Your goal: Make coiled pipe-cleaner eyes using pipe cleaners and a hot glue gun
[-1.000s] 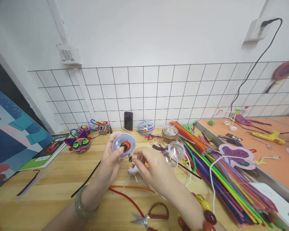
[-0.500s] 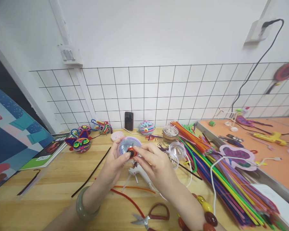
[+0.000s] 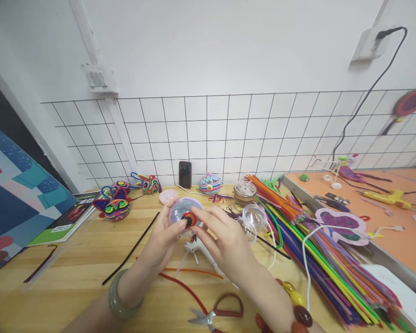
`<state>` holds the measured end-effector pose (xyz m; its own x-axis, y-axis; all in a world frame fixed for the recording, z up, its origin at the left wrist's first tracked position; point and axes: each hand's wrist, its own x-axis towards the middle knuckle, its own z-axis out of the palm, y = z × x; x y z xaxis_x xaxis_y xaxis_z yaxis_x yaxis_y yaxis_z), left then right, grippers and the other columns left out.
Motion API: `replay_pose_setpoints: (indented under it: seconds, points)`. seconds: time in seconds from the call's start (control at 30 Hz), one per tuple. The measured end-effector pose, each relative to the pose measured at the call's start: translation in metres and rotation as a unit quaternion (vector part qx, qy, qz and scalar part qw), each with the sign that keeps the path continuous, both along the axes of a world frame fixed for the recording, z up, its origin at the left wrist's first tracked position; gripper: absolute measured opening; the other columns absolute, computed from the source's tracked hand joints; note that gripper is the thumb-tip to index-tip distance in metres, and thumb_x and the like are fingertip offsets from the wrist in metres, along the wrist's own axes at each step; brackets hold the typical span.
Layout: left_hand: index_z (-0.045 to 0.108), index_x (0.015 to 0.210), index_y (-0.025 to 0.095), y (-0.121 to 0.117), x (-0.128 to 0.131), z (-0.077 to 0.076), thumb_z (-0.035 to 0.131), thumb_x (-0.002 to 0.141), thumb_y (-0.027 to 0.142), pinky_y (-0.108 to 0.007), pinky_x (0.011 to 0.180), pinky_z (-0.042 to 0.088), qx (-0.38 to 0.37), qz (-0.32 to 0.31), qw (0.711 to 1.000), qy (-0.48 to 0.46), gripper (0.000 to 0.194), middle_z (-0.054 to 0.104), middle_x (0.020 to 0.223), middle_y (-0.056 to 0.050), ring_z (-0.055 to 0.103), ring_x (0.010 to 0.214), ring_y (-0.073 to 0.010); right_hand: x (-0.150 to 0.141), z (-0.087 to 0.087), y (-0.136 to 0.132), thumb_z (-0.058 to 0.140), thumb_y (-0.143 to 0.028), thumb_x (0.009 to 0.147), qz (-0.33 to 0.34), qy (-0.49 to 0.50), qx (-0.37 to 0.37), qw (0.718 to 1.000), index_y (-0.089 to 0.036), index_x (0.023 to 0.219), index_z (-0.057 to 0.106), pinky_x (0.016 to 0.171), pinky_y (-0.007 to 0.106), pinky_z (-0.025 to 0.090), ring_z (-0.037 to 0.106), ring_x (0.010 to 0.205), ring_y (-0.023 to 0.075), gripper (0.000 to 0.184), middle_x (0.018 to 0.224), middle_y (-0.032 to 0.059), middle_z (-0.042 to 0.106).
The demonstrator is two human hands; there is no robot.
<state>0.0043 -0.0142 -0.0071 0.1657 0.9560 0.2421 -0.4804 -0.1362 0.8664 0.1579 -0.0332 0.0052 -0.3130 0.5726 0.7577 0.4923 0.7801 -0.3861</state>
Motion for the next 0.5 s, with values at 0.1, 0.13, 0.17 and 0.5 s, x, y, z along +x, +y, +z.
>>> replay_pose_setpoints:
  seconds: [0.1,0.13,0.17,0.5]
  points:
    - [0.042,0.11,0.021,-0.0006,0.0006,0.001,0.065,0.069,0.019,-0.03,0.083,0.041,-0.006,-0.002,1.0,-0.007,0.047,0.053,0.105,-0.006,0.051,0.096,-0.018,-0.0005,-0.0005,-0.0003,0.051,-0.014,0.084,0.002,-0.015,0.015,1.0,-0.022,0.12,0.051,0.07,0.03,0.049,0.055,0.085,0.0169,0.036,0.094,0.0072,0.056]
    - [0.042,0.11,0.021,-0.0007,0.0007,0.0012,0.065,0.069,0.019,-0.03,0.082,0.041,-0.007,-0.003,1.0,-0.006,0.047,0.053,0.105,-0.006,0.051,0.095,-0.0177,-0.0005,-0.0007,0.0,0.051,-0.015,0.084,0.001,-0.017,0.017,1.0,-0.022,0.12,0.051,0.069,0.03,0.049,0.055,0.084,0.0169,0.036,0.093,0.0071,0.055]
    - [0.042,0.11,0.021,-0.0008,0.0007,0.0014,0.065,0.069,0.019,-0.03,0.082,0.041,-0.007,-0.003,1.0,-0.003,0.047,0.054,0.104,-0.006,0.052,0.094,-0.0174,-0.0005,-0.0008,0.0003,0.051,-0.015,0.085,-0.001,-0.019,0.018,1.0,-0.022,0.119,0.052,0.068,0.03,0.049,0.056,0.082,0.0168,0.035,0.092,0.0069,0.055]
    - [0.043,0.111,0.021,0.0011,-0.0014,0.0,0.066,0.068,0.018,-0.028,0.083,0.041,0.008,-0.018,1.0,0.014,0.049,0.055,0.105,-0.005,0.052,0.097,-0.0172,0.0029,0.0019,0.0016,0.05,-0.02,0.086,-0.016,-0.056,-0.012,0.998,-0.021,0.112,0.057,0.067,0.028,0.049,0.057,0.079,0.016,0.027,0.088,0.0057,0.057]
